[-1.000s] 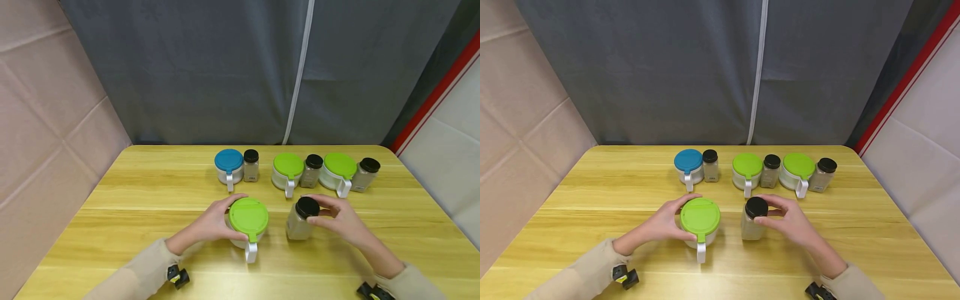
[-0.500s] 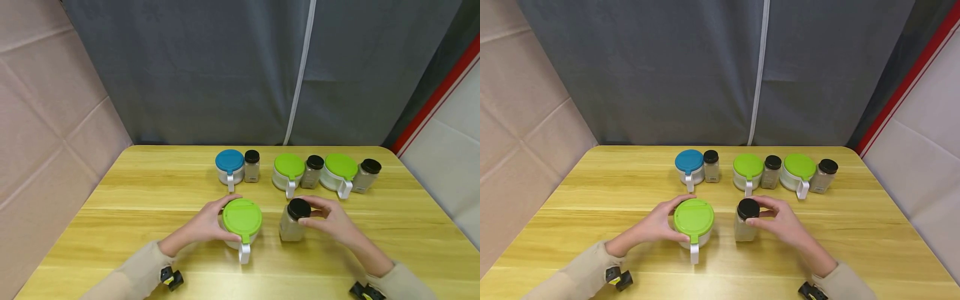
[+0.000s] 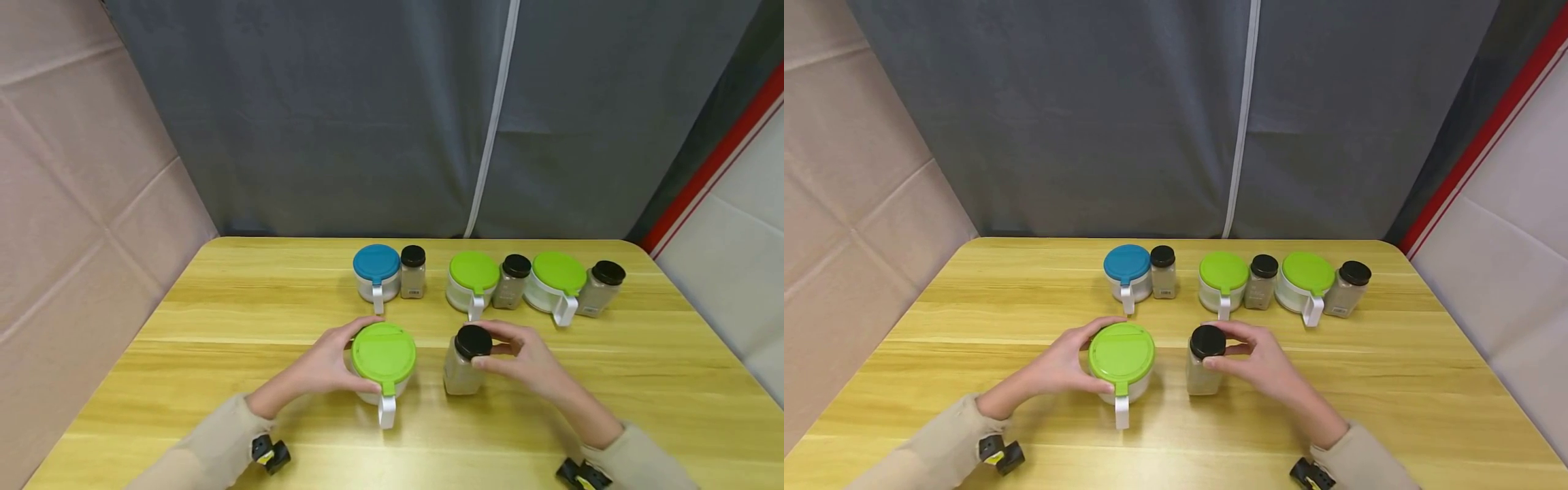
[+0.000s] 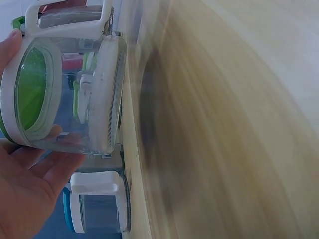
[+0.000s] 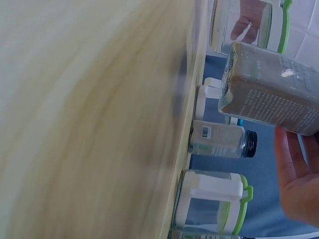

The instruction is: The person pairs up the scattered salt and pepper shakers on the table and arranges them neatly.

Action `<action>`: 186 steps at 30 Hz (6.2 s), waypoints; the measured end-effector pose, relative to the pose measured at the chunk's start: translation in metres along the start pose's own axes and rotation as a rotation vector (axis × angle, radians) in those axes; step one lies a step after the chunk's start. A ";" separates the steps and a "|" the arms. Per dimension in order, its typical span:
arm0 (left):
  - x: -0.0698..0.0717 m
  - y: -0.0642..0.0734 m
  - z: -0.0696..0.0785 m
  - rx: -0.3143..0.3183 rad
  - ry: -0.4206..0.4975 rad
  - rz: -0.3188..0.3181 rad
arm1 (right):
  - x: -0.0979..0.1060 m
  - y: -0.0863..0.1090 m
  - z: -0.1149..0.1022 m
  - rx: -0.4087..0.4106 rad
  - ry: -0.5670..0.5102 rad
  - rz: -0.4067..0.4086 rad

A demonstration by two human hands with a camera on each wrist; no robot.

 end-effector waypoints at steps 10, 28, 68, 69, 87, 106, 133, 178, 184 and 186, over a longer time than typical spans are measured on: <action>0.005 0.005 -0.008 -0.015 -0.035 0.015 | -0.008 -0.009 0.001 -0.025 -0.007 -0.009; 0.015 0.004 -0.039 -0.008 -0.047 0.040 | -0.020 -0.028 0.008 -0.101 -0.051 -0.018; 0.031 -0.008 -0.031 0.019 0.022 0.002 | -0.039 -0.065 0.019 -0.195 -0.136 0.019; 0.031 -0.008 -0.031 0.015 0.024 0.002 | -0.039 -0.065 0.020 -0.199 -0.138 0.019; 0.031 -0.009 -0.040 -0.003 0.100 -0.009 | -0.045 -0.070 0.021 -0.199 -0.138 -0.022; 0.030 -0.007 -0.046 -0.017 0.129 -0.023 | -0.049 -0.070 0.022 -0.238 -0.132 -0.016; 0.032 -0.008 -0.048 -0.037 0.149 -0.071 | -0.055 -0.070 0.018 -0.200 -0.069 0.023; 0.022 -0.039 0.026 -0.243 -0.064 0.267 | 0.047 -0.010 0.003 -0.310 0.099 0.130; 0.008 -0.048 0.032 -0.290 -0.106 0.298 | 0.056 -0.001 0.004 -0.301 0.109 0.147; 0.003 -0.049 0.037 -0.294 -0.125 0.295 | 0.058 0.003 0.004 -0.301 0.112 0.155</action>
Point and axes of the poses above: each hand's wrist, its own y-axis away from the middle knuckle, its own x-axis out of the back of the hand, z = x × y, the point moved 3 cm from there along -y, towards the middle knuckle, and after that the axes turned 13 degrees about -z, right-handed, at the moved point
